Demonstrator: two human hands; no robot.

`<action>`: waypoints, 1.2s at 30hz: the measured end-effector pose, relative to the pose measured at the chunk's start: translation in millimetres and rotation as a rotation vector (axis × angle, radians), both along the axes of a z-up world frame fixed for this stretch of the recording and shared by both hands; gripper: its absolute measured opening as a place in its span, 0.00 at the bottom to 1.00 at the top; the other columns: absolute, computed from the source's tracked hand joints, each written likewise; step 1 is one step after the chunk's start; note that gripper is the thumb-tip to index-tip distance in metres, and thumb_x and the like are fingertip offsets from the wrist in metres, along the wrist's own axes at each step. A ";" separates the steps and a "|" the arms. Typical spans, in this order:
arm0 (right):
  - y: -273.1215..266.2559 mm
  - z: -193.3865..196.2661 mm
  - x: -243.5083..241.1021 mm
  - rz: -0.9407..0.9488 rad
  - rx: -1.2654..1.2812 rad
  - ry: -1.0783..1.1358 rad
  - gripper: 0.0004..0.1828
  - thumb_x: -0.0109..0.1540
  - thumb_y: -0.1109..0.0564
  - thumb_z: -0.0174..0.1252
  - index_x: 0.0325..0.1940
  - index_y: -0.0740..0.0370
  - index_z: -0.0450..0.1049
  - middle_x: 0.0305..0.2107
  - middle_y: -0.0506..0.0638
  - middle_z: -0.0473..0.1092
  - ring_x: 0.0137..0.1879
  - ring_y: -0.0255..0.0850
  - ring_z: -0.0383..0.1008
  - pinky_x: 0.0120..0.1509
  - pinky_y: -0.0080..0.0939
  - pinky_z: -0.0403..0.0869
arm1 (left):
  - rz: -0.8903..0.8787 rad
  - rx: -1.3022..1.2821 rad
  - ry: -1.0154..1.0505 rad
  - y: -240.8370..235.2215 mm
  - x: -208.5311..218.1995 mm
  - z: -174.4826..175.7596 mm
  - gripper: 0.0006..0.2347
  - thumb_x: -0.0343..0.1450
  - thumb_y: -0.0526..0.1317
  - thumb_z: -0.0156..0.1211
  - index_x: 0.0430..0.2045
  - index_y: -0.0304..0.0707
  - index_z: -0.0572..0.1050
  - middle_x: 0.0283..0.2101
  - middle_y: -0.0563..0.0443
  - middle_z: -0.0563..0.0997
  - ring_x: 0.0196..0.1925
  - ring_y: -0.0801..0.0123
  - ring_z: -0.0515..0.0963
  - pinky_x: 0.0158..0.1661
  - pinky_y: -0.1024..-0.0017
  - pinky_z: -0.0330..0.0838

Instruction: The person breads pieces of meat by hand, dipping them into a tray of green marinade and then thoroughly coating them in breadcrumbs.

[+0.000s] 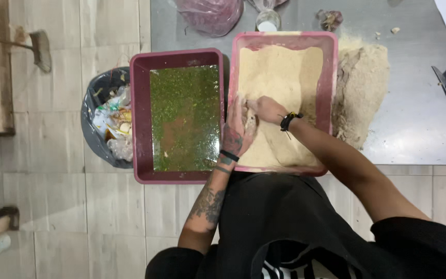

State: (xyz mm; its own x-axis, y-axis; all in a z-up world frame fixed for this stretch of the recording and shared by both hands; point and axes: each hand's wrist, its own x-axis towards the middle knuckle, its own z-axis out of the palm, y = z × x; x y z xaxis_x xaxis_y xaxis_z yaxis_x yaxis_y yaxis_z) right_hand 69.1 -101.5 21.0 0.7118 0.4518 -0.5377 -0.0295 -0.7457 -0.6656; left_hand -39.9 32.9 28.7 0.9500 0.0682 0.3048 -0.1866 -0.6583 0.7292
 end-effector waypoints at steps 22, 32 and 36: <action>-88.7 11.8 -28.9 0.156 -0.334 -0.552 0.24 0.58 0.54 0.54 0.59 0.36 0.75 0.43 0.47 0.74 0.52 0.53 0.78 0.53 0.52 0.79 | -0.056 -0.364 -0.040 14.6 -70.5 66.3 0.31 0.75 0.47 0.50 0.71 0.25 0.54 0.60 0.28 0.65 0.62 0.40 0.71 0.62 0.53 0.67; -100.4 95.3 5.1 0.083 -0.176 -0.685 0.20 0.59 0.44 0.66 0.54 0.47 0.80 0.33 0.63 0.78 0.44 0.66 0.78 0.49 0.64 0.75 | -0.119 -0.475 -0.065 66.9 -81.5 66.8 0.31 0.74 0.36 0.55 0.72 0.24 0.51 0.62 0.30 0.65 0.49 0.57 0.78 0.46 0.68 0.78; -80.5 157.9 -8.9 0.024 0.049 -0.542 0.21 0.56 0.53 0.66 0.53 0.54 0.80 0.22 0.62 0.72 0.36 0.55 0.76 0.44 0.61 0.71 | -0.127 -0.384 -0.133 69.9 -64.0 75.3 0.30 0.74 0.42 0.60 0.70 0.28 0.58 0.56 0.32 0.73 0.46 0.52 0.79 0.40 0.63 0.79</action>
